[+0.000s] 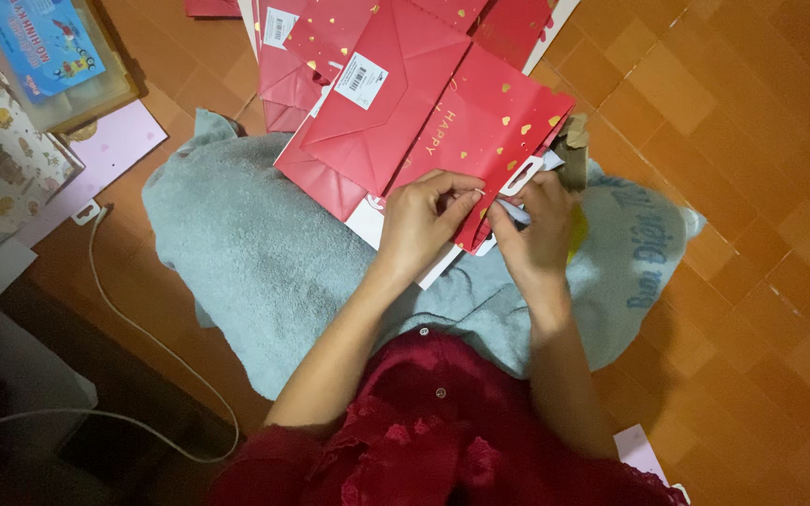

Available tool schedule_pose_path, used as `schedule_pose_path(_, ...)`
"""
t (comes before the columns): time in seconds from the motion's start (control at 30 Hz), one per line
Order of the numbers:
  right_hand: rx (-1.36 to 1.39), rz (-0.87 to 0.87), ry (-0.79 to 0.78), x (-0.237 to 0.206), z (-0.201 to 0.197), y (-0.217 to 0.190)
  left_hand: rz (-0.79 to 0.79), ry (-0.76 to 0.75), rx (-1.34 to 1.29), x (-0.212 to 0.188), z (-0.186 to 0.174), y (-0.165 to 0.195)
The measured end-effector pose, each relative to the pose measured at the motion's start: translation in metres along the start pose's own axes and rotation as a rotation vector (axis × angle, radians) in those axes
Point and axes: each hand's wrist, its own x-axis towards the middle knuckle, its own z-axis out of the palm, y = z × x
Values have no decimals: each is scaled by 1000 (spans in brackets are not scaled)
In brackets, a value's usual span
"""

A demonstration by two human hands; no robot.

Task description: The person assembles red Valentine's Day gift boxes by threading white ribbons through the handles and tying them. They handle multiple boxes, opening and closing them to insert the ribbons, and place finished boxes into a cardboard box.

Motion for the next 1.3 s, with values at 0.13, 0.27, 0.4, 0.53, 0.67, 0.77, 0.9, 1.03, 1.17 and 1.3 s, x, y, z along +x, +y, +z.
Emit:
schedule_pose_path(0.13,-35,-63,-35,0,-8,-1,-28,0,-77,2,1,-3)
schedule_pose_path(0.27,19,-83,-99,4,-15,-1,-66,7,-160,1,1,-5)
schedule_pose_path(0.4,142,28,-84,6,-13,-2,-190,-3,-308,4,0,-5)
schedule_pose_path(0.53,147,110,-67,6,-12,-4,-173,-2,-316,3,-2,-2)
schedule_pose_path(0.67,159,192,-68,7,-11,-6,-136,-30,-238,3,-2,1)
schedule_pose_path(0.77,84,138,-48,7,-13,-8,-127,-12,-171,3,1,3)
schedule_pose_path(0.9,77,98,-60,9,-15,-9,-107,14,-181,2,5,4)
schedule_pose_path(1.03,89,125,-72,11,-16,-10,-140,30,-234,1,9,-4)
schedule_pose_path(1.17,114,110,-63,11,-17,-11,-108,-43,-618,6,11,-21)
schedule_pose_path(1.3,110,144,-63,10,-15,-11,-203,-60,-823,14,2,-34)
